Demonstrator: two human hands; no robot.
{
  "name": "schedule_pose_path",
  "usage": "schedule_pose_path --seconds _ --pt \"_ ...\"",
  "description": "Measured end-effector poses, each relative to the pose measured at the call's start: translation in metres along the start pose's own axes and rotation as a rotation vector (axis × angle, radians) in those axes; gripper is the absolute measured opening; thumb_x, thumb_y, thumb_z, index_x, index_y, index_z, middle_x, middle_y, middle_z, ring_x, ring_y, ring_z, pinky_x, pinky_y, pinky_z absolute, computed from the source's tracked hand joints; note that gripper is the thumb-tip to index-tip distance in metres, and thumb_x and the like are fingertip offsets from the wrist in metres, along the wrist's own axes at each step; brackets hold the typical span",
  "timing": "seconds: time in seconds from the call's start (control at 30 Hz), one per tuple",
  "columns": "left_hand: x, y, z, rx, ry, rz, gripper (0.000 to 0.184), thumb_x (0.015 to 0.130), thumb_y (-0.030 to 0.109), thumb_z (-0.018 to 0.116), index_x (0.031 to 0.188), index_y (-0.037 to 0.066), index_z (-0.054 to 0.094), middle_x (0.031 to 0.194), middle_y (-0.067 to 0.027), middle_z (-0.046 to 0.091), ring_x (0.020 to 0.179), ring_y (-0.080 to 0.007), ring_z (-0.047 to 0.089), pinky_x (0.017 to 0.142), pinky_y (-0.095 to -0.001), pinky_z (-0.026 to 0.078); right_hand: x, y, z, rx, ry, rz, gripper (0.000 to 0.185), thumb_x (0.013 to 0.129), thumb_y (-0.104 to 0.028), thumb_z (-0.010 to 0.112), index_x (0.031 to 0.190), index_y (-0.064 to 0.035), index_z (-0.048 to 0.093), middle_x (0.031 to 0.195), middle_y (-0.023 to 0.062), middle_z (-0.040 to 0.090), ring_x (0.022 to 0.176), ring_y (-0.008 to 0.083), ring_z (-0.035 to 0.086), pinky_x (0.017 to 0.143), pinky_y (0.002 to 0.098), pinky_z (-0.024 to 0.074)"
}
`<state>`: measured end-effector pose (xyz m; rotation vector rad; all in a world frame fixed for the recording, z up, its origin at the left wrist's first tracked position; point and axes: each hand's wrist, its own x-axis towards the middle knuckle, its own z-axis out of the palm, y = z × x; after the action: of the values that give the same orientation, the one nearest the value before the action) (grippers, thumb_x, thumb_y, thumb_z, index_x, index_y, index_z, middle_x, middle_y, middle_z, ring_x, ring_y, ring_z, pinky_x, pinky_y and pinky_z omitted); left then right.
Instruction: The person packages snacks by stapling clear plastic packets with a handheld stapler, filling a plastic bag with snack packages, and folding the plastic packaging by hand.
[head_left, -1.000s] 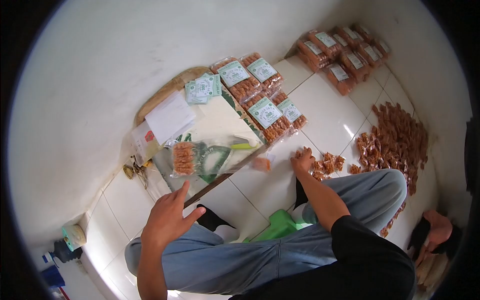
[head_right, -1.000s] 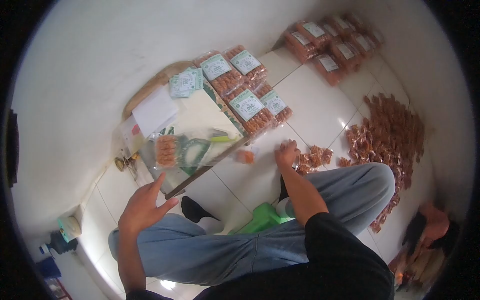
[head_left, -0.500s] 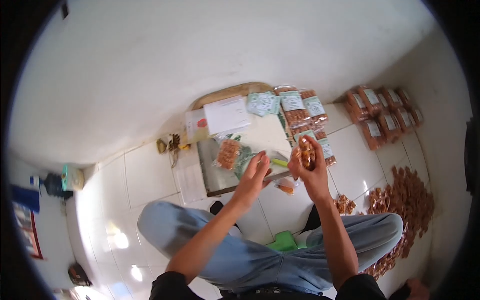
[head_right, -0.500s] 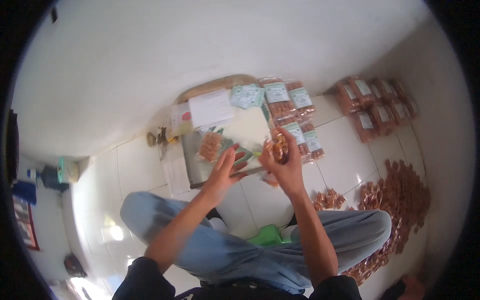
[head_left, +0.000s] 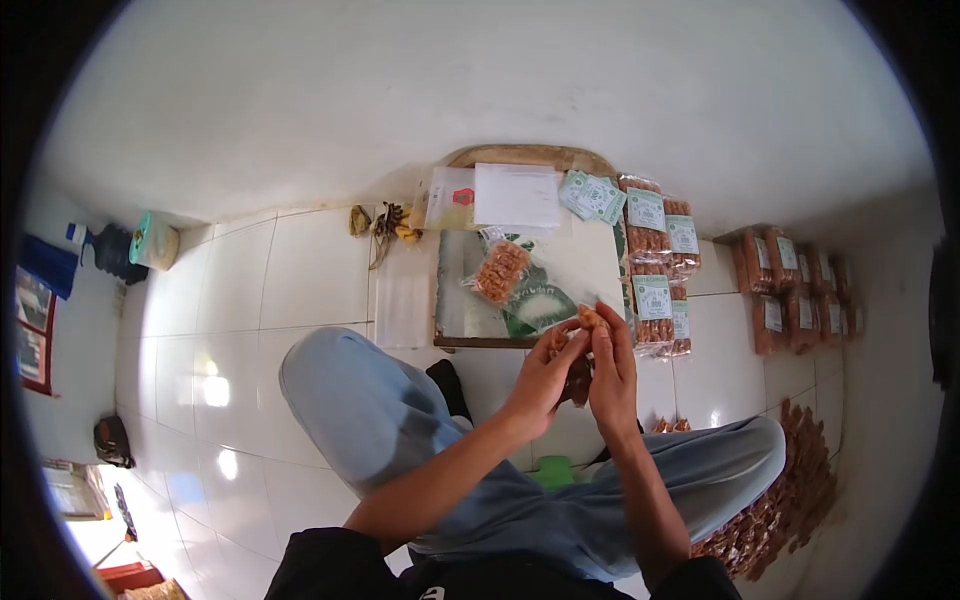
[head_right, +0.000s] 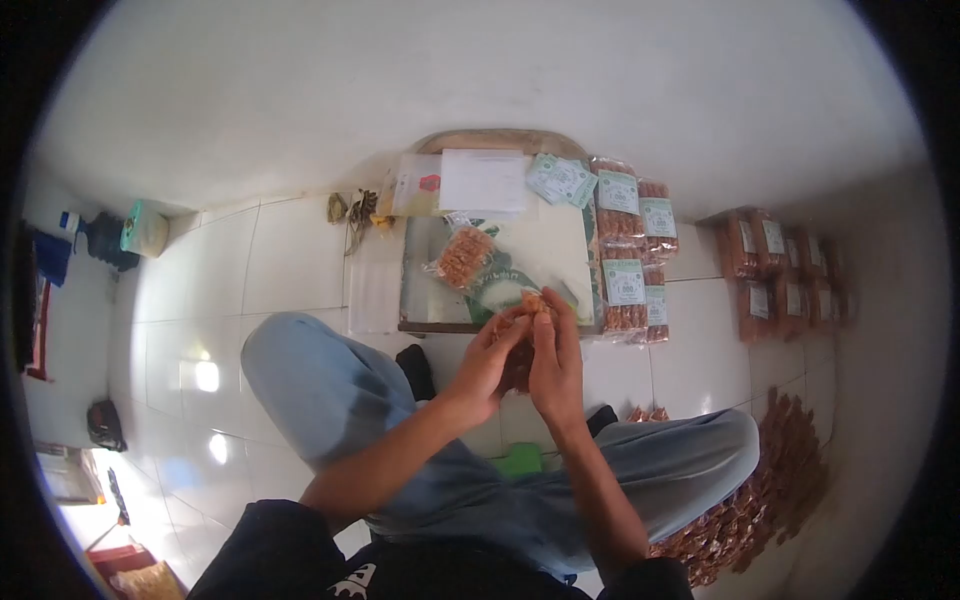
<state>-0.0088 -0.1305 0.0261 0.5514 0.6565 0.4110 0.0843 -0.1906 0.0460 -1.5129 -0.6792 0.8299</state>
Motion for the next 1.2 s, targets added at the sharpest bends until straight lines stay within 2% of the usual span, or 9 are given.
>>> schedule_pose_path --seconds 0.03,0.07,0.23,0.37,0.47,0.57,0.83,1.0,1.2 --pt "0.003 -0.002 -0.004 -0.09 0.012 0.013 0.049 0.093 0.038 0.061 0.132 0.013 0.044 0.106 -0.006 0.06 0.085 -0.016 0.064 0.072 -0.0306 0.053 -0.001 -0.005 0.0 -0.002 0.046 0.089 0.04 0.102 -0.019 0.041 0.139 -0.0031 0.039 0.116 0.0102 0.056 0.094 0.0121 0.054 0.082 0.0261 0.046" --pt "0.004 -0.004 -0.007 -0.178 0.026 0.024 0.049 0.093 0.035 0.063 0.131 0.012 0.044 0.104 -0.0069 0.06 0.082 -0.0168 0.064 0.07 -0.0305 0.054 -0.002 -0.006 0.003 0.049 0.079 -0.037 0.042 0.102 -0.022 0.041 0.14 -0.0049 0.035 0.113 0.0088 0.055 0.09 0.0086 0.051 0.075 0.0239 0.0451" --pt "0.002 0.003 -0.015 -0.159 0.184 0.128 0.053 0.094 0.037 0.059 0.134 0.011 0.037 0.105 -0.0091 0.057 0.092 -0.0225 0.061 0.082 -0.0386 0.054 -0.005 0.013 -0.001 0.014 0.187 -0.087 0.038 0.102 -0.023 0.045 0.132 -0.0009 0.036 0.111 0.0103 0.055 0.091 0.0134 0.054 0.077 0.0267 0.0452" --pt "0.009 -0.006 -0.022 -0.165 0.218 0.174 0.049 0.094 0.038 0.06 0.13 0.011 0.042 0.106 -0.0055 0.058 0.091 -0.015 0.061 0.074 -0.0294 0.052 -0.012 0.025 0.006 0.02 0.025 -0.011 0.042 0.099 -0.021 0.053 0.128 0.0042 0.037 0.117 0.0167 0.053 0.101 0.0217 0.055 0.086 0.0326 0.0458" --pt "0.009 -0.004 -0.028 -0.101 0.196 0.178 0.049 0.095 0.045 0.054 0.132 0.014 0.041 0.108 -0.0047 0.056 0.092 -0.0149 0.059 0.076 -0.0301 0.05 -0.016 0.014 0.007 -0.442 -0.148 -0.292 0.064 0.082 -0.017 0.073 0.133 0.0007 0.038 0.132 0.0211 0.044 0.114 0.0342 0.051 0.097 0.0399 0.0411" --pt "0.01 0.002 -0.027 -0.182 0.169 0.158 0.051 0.096 0.053 0.046 0.131 0.017 0.04 0.111 -0.0042 0.055 0.098 -0.0162 0.057 0.081 -0.0325 0.048 -0.012 0.012 -0.006 -0.527 -0.224 -0.343 0.071 0.078 -0.016 0.076 0.136 -0.0013 0.038 0.133 0.0209 0.046 0.115 0.0369 0.05 0.098 0.0412 0.0408" --pt "0.008 -0.01 -0.008 -0.199 0.035 0.151 0.05 0.099 0.052 0.039 0.135 0.018 0.037 0.121 -0.0046 0.053 0.109 -0.0183 0.054 0.089 -0.0354 0.047 -0.018 0.023 -0.018 -0.509 -0.007 -0.3 0.067 0.078 -0.009 0.071 0.136 -0.0006 0.039 0.126 0.0222 0.053 0.112 0.0387 0.054 0.094 0.0425 0.0447" --pt "0.005 -0.019 0.002 0.003 0.014 0.236 0.062 0.098 0.053 0.037 0.145 0.015 0.023 0.133 -0.0058 0.044 0.12 -0.0203 0.048 0.102 -0.0385 0.041 -0.025 0.029 -0.023 -0.41 0.079 -0.24 0.063 0.08 -0.008 0.066 0.136 0.0007 0.039 0.127 0.0234 0.052 0.115 0.0382 0.053 0.095 0.0414 0.0443" --pt "0.005 -0.032 -0.003 -0.051 -0.07 0.256 0.071 0.096 0.057 0.035 0.148 0.013 0.016 0.14 -0.0076 0.039 0.129 -0.0218 0.041 0.109 -0.0398 0.034 -0.024 0.035 -0.037 -0.109 -0.16 -0.19 0.074 0.08 -0.015 0.066 0.142 0.0011 0.03 0.137 0.0219 0.042 0.13 0.0338 0.039 0.109 0.0399 0.0288"
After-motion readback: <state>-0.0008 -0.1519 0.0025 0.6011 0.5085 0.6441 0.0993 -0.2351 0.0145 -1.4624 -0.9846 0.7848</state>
